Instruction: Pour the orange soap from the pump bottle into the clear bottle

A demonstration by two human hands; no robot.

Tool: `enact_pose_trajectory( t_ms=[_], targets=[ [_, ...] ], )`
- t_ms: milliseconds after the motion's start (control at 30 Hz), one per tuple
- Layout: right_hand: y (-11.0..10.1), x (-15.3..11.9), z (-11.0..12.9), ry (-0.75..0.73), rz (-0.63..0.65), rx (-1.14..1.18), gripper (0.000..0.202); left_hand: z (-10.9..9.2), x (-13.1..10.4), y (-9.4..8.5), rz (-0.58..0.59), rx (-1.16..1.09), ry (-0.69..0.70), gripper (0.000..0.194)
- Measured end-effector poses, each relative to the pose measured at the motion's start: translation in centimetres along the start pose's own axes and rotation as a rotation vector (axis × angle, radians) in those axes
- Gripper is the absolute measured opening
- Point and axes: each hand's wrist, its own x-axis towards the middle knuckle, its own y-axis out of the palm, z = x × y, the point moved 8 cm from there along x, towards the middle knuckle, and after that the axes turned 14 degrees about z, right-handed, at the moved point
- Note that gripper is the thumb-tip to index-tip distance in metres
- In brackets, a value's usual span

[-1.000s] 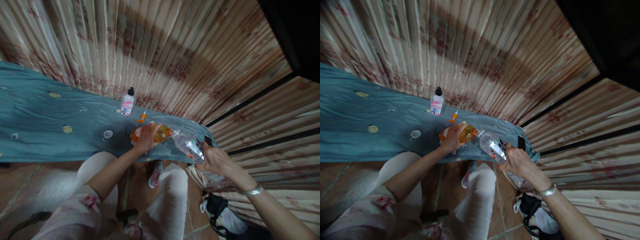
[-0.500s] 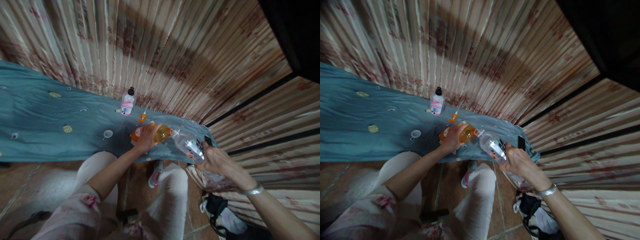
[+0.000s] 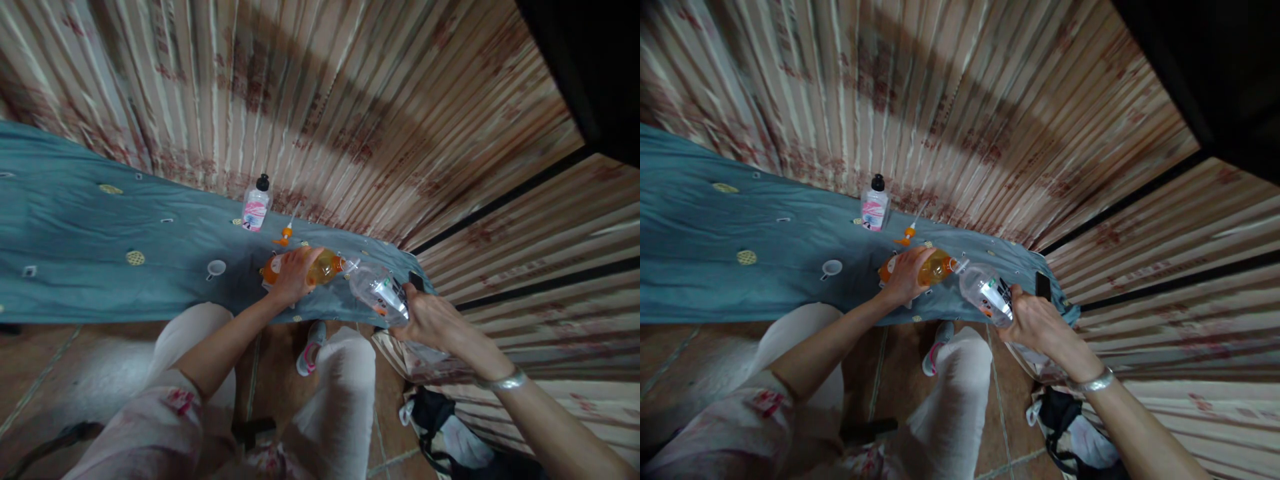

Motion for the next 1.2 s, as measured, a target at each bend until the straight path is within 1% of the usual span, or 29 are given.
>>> enact_pose_trajectory(
  t_ms=[200, 467, 800, 1033, 1200],
  targets=[
    [0.02, -0.1, 0.07, -0.018, -0.015, -0.01, 0.039, -0.03, -0.07, -0.01, -0.004, 0.005, 0.007, 0.082],
    [-0.2, -0.16, 0.12, 0.009, -0.017, -0.02, 0.037, 0.16, -0.05, 0.17, -0.012, -0.011, 0.014, 0.081],
    [0.19, -0.08, -0.07, -0.012, -0.002, 0.002, 0.041, 0.13, -0.02, 0.13, -0.009, -0.003, 0.016, 0.082],
    [0.2, -0.01, -0.08, 0.012, 0.018, -0.007, 0.046, 0.06, 0.0, 0.08, 0.0, 0.005, -0.004, 0.08],
    [0.14, -0.06, -0.1, 0.003, -0.005, -0.004, 0.04, 0.12, 0.07, 0.18, 0.009, 0.007, -0.007, 0.08]
  ],
)
